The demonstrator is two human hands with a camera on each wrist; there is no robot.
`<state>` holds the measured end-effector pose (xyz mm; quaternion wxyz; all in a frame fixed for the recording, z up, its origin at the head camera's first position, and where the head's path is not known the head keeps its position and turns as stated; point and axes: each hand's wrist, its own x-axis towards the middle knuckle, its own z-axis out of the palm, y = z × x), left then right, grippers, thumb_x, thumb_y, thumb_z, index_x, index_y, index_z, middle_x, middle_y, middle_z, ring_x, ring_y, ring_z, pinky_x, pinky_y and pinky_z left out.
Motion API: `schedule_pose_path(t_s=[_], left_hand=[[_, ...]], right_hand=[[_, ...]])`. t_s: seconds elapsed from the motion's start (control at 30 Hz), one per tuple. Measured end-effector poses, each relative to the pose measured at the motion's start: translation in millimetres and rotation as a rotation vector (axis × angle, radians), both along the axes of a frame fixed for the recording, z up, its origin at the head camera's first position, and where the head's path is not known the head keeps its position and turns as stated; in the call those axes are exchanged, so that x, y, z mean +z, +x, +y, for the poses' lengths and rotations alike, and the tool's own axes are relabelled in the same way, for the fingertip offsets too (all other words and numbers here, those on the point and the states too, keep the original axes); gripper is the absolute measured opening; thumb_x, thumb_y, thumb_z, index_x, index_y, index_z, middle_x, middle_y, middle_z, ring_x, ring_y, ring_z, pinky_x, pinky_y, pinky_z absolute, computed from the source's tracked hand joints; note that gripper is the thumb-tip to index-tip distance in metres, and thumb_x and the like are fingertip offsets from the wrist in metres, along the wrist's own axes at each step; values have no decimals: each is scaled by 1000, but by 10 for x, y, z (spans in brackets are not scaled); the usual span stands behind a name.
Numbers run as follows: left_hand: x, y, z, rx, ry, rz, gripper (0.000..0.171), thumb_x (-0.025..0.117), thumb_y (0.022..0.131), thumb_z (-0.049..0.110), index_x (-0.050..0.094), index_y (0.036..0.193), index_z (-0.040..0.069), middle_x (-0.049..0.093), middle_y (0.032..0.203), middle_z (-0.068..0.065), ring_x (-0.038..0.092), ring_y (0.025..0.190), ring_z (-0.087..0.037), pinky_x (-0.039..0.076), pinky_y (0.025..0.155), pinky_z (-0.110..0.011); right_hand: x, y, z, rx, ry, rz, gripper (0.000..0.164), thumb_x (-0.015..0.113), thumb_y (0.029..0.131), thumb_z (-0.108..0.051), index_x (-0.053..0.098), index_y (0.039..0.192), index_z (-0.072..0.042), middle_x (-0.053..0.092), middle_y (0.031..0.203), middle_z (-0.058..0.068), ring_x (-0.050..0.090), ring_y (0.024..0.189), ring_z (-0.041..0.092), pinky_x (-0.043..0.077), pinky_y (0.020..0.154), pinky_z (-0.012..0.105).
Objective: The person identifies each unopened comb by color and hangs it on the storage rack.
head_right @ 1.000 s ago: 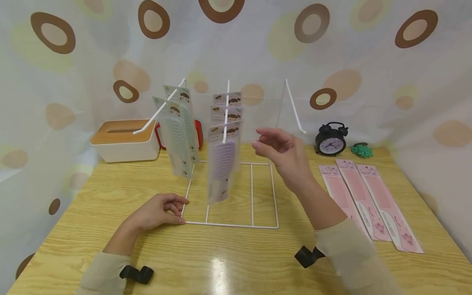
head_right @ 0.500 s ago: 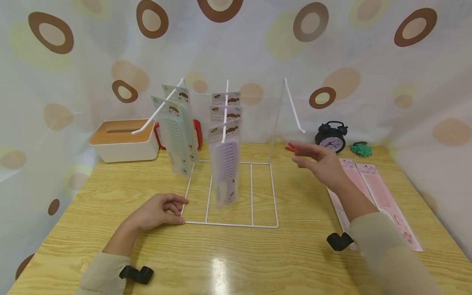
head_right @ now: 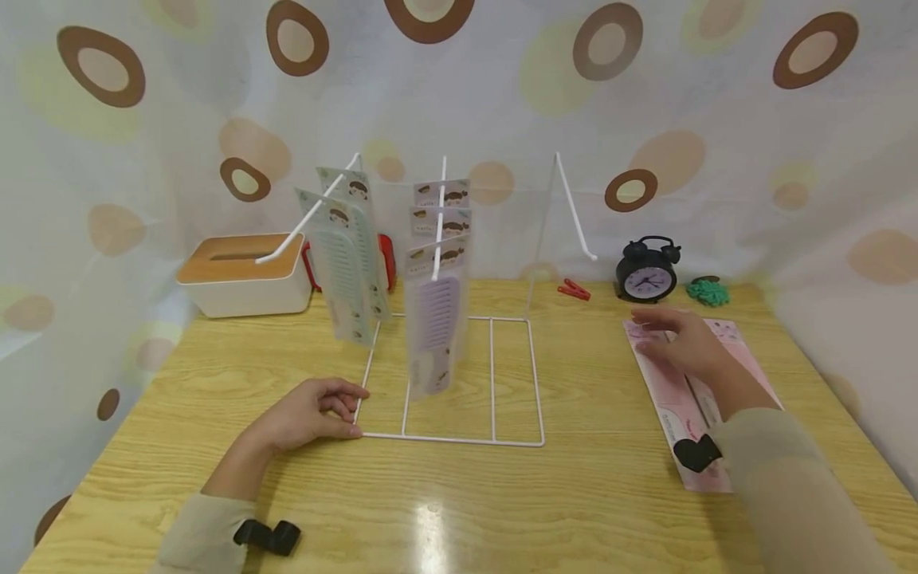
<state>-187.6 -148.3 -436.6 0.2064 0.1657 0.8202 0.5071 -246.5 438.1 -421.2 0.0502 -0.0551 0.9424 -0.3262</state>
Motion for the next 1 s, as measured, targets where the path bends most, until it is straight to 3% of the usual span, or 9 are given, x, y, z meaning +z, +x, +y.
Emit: schedule_pose_path(t_s=[0.07, 0.13, 0.3, 0.5, 0.63, 0.73, 0.8, 0.9, 1.0], left_hand=[[2, -3, 1, 5, -3, 0, 53, 84, 80, 11, 62, 126, -2, 64, 97, -10, 62, 86, -17, 50, 79, -24], [5, -6, 1, 7, -2, -2, 52, 84, 80, 11, 62, 126, -2, 64, 97, -10, 62, 86, -17, 50, 79, -24], [9, -7, 2, 2, -2, -4, 53, 84, 80, 11, 62, 126, -2, 64, 97, -11, 62, 86, -18, 50, 79, -24], [0, -7, -5, 1, 5, -14, 54, 84, 80, 11, 62, 127, -3, 64, 98, -11, 62, 86, -18, 51, 79, -24], [3, 0, -17, 6, 10, -18, 53, 84, 80, 10, 62, 127, -3, 64, 98, -11, 62, 86, -18, 51, 78, -24], [7, 0, -16, 9, 9, -12, 53, 84, 80, 10, 62, 127, -2, 64, 98, -11, 62, 86, -18, 51, 78, -24], [7, 1, -12, 9, 10, -8, 53, 84, 80, 10, 62, 127, -2, 64, 98, -11, 62, 86, -18, 51, 78, -24], [5, 4, -5, 8, 7, -2, 53, 84, 80, 11, 62, 126, -2, 64, 98, -11, 62, 86, -18, 51, 78, -23], [3, 6, -4, 7, 8, -7, 53, 84, 80, 11, 62, 126, -2, 64, 98, -11, 62, 86, -18, 51, 78, -23]], right_hand=[[-16, -18, 43, -1, 30, -19, 66, 74, 92, -33, 48, 147, -7, 52, 141, 27, 37, 138, 45, 37, 107, 61], [-19, -37, 73, 9, 51, -28, 71, 76, 89, -35, 47, 147, -6, 45, 146, 31, 27, 142, 53, 24, 108, 71], [1, -76, 72, 47, 137, -41, 81, 78, 84, -45, 45, 149, -10, 34, 154, 32, 26, 140, 57, 24, 107, 73], [-23, -125, -9, 90, 139, -56, 82, 81, 80, -48, 50, 145, -9, 36, 154, 29, 25, 142, 54, 21, 109, 72], [-33, -139, -75, 64, 122, -55, 83, 82, 79, -48, 50, 145, -10, 37, 153, 29, 26, 141, 53, 23, 109, 71], [-65, -130, -127, 11, 91, 4, 72, 78, 86, -43, 52, 144, -9, 48, 141, 26, 44, 128, 46, 40, 101, 58], [-95, -110, -165, -43, 63, 64, 62, 74, 90, -41, 56, 140, -9, 57, 129, 21, 53, 112, 33, 48, 89, 41], [-112, -58, -228, -137, 8, 124, 55, 71, 92, -42, 61, 136, -9, 63, 109, 10, 55, 91, 16, 48, 70, 23], [-32, 27, -332, -244, -151, 89, 56, 70, 92, -44, 60, 137, -12, 61, 105, -7, 52, 87, 6, 48, 68, 15]])
